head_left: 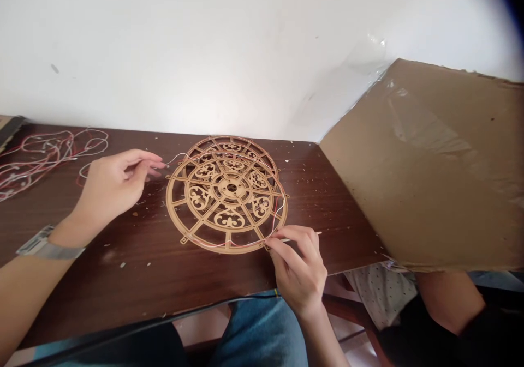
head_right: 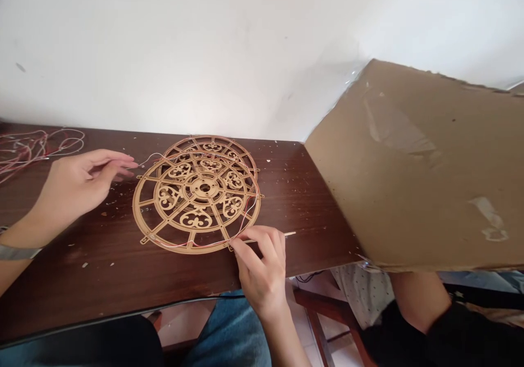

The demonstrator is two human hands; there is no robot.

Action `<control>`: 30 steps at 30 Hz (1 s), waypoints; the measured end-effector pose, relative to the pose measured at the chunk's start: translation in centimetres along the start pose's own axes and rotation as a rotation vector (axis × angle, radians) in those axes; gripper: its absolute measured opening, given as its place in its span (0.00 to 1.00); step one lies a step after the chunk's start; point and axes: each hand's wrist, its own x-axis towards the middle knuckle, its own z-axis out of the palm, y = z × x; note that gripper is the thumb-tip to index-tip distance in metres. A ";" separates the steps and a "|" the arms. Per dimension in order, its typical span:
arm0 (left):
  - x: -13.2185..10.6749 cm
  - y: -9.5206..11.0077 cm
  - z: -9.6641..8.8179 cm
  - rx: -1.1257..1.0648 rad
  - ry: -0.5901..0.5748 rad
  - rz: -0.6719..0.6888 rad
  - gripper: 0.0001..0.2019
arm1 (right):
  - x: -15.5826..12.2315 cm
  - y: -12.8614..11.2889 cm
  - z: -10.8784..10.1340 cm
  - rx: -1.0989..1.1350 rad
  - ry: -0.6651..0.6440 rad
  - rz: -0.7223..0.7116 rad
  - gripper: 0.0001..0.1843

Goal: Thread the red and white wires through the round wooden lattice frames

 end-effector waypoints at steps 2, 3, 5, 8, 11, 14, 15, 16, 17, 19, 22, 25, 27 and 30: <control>-0.1 0.2 0.0 0.040 0.048 0.024 0.15 | 0.0 0.0 0.0 0.001 0.001 0.001 0.12; -0.2 0.4 0.0 0.050 0.056 0.024 0.16 | 0.1 0.0 0.0 -0.001 0.000 0.000 0.12; -0.2 0.5 0.1 0.044 0.035 0.015 0.16 | 0.1 -0.1 0.0 -0.005 -0.002 -0.002 0.12; -0.2 0.3 0.1 -0.009 -0.019 0.004 0.15 | 0.2 -0.1 -0.1 -0.012 -0.005 -0.006 0.12; -0.1 -0.1 0.2 -0.005 -0.017 0.027 0.15 | 0.2 -0.1 -0.1 -0.012 -0.004 -0.007 0.12; -0.1 -0.4 0.3 0.040 -0.004 0.059 0.14 | 0.2 0.0 -0.1 -0.007 0.002 -0.012 0.11; -0.1 -0.5 0.3 0.046 -0.005 0.064 0.14 | 0.2 0.0 -0.1 -0.003 0.007 -0.015 0.11; -0.1 -0.6 0.4 0.048 -0.008 0.067 0.14 | 0.2 0.0 -0.1 0.002 0.013 -0.016 0.11; -0.1 -0.6 0.5 0.046 -0.014 0.070 0.14 | 0.2 -0.1 -0.1 0.009 0.020 -0.018 0.11; -0.2 -0.6 0.7 0.017 -0.027 0.071 0.14 | 0.1 -0.1 -0.1 0.018 0.032 -0.017 0.11; -0.1 -0.5 0.7 -0.045 -0.046 0.037 0.13 | 0.0 -0.1 -0.1 0.016 0.034 -0.014 0.11; 0.0 -0.1 0.5 -0.097 -0.093 -0.075 0.15 | 0.0 0.0 0.0 0.013 0.026 -0.016 0.10; 0.2 0.1 0.3 -0.111 -0.122 -0.132 0.16 | 0.0 0.0 0.1 0.012 0.026 -0.019 0.10; 0.4 -0.1 0.0 -0.135 -0.114 -0.149 0.17 | 0.2 0.1 0.2 0.000 0.031 -0.026 0.12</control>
